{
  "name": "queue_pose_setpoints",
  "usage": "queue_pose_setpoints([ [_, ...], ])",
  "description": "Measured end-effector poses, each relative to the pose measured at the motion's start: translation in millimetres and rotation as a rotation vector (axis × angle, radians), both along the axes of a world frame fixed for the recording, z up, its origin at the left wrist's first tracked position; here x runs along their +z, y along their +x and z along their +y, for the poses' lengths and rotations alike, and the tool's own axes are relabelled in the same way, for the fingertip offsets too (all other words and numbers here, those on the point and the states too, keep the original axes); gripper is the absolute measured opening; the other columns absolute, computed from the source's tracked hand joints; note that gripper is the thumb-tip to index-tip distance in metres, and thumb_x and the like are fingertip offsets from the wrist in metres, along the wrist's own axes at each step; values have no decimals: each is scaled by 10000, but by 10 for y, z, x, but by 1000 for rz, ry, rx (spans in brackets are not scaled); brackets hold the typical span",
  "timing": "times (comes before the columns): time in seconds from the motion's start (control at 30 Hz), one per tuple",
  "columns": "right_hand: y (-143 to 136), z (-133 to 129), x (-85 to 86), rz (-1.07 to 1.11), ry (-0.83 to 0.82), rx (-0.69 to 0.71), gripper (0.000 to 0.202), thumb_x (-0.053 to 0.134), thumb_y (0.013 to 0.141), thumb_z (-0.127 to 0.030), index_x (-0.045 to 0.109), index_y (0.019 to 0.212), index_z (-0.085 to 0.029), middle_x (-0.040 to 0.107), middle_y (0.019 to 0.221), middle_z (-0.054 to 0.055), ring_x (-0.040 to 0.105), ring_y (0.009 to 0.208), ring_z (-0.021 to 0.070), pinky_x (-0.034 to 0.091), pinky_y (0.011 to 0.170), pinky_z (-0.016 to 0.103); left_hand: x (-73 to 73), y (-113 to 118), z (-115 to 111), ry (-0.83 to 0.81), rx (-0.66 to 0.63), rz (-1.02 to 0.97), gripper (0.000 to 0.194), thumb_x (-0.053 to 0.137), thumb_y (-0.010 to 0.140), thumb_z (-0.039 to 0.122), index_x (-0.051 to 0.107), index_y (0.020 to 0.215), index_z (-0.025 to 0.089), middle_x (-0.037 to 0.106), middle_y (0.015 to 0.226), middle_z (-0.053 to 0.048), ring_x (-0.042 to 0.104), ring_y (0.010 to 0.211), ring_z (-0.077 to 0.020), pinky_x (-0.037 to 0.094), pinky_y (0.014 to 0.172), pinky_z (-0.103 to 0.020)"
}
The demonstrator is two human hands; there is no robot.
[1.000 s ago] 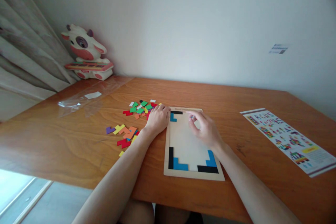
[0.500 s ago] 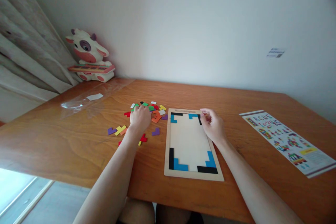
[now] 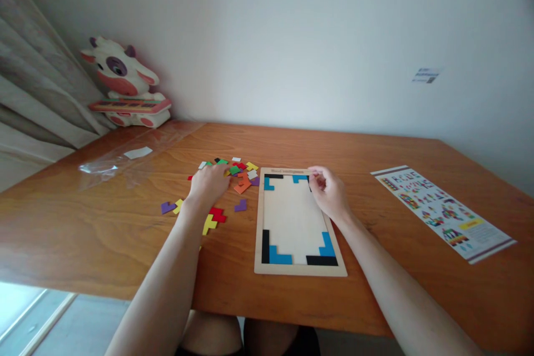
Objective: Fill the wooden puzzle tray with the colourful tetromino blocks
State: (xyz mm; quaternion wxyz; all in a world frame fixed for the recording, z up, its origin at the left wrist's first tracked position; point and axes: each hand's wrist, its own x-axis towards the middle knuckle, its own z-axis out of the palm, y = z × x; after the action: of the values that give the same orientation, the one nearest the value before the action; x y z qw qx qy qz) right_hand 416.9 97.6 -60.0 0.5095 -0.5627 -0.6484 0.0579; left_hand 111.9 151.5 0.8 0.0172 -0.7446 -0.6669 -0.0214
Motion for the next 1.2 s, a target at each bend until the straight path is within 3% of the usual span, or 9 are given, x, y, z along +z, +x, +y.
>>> queue_pose_setpoints([
  [0.23, -30, -20, 26, -21, 7, 29, 184, 535, 903, -279, 646, 1023, -193, 673, 905, 67, 585, 645, 160, 508, 635, 319, -1, -132, 48, -20, 38, 5, 385, 523, 903, 437, 724, 1144, 214, 714, 1145, -146, 657, 1088, -346, 535, 879, -421],
  [0.77, -30, -27, 32, -21, -5, 26, 166, 531, 905, -280, 639, 1013, -215, 664, 908, 59, 593, 661, 161, 506, 637, 318, -37, -69, 90, 62, 42, -61, 377, 482, 873, 288, 720, 1159, 222, 756, 1052, -120, 695, 1002, -323, 524, 837, -381],
  [0.9, -25, -16, 37, 6, -7, 29, 184, 544, 896, -297, 650, 1016, -206, 676, 923, 69, 594, 664, 158, 506, 638, 315, -36, -64, 77, 46, -13, -45, 379, 526, 887, 413, 728, 1153, 234, 751, 1075, -118, 683, 1034, -334, 524, 845, -389],
  [1.0, 33, 39, 25, 171, -31, 0, 234, 574, 877, -348, 659, 1030, -194, 693, 945, 77, 597, 660, 154, 504, 624, 310, -58, -79, 84, 44, -56, -61, 391, 548, 893, 464, 731, 1137, 218, 746, 1095, -119, 673, 1059, -335, 518, 869, -396],
  [1.2, 316, 193, -56, 689, -78, -185, 278, 627, 746, -389, 643, 951, -202, 666, 846, 24, 569, 611, 118, 469, 546, 252, -154, -177, 185, 26, 22, -167, 335, 639, 851, 429, 725, 1101, 224, 759, 1069, -78, 685, 1044, -289, 511, 867, -333],
])
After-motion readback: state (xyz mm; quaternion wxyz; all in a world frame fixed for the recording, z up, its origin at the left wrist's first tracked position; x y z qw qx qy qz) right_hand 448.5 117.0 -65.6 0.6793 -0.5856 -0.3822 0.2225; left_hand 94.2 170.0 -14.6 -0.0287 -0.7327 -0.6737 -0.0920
